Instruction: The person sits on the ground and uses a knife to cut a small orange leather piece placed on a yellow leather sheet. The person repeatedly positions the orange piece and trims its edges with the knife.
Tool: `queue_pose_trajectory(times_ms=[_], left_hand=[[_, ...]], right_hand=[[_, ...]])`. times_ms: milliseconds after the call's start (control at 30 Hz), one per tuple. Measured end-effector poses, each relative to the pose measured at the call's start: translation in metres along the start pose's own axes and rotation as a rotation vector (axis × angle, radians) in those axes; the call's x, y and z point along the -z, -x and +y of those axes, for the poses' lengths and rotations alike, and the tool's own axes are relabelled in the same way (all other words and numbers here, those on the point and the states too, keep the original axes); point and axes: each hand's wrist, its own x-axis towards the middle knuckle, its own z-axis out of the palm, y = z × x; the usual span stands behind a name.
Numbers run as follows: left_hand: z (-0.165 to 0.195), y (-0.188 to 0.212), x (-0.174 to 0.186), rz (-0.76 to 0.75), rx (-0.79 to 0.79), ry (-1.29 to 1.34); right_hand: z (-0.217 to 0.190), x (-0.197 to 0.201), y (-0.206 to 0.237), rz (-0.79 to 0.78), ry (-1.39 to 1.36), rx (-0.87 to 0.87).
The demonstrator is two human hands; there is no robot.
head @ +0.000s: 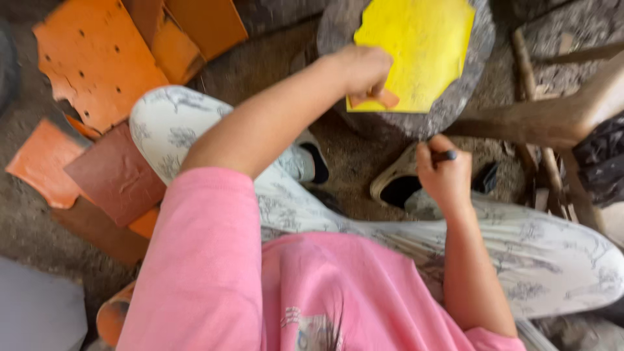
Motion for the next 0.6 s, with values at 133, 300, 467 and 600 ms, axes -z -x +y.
queue_pose_trajectory(times_ms=[133,300,467,600], left_hand=[[-0.01,0.014,-0.006,0.423,-0.199,-0.015],[-0.024,0.046,-0.039,1.136,-0.034,0.33],[-0.008,0.071,-0.104,1.257,0.491,0.666],[0.004,0.071,-0.128,1.171,0.508,0.847]], right_hand=[[-0.002,-0.005,-0.008,-0.031,-0.163,-0.008],[-0.013,-0.011,-0.035,0.155,-0.016,0.37],[-0.021,-0.065,-0.07,0.174,0.029,0.679],[-0.013,-0.08,-0.08,0.131,0.109,0.691]])
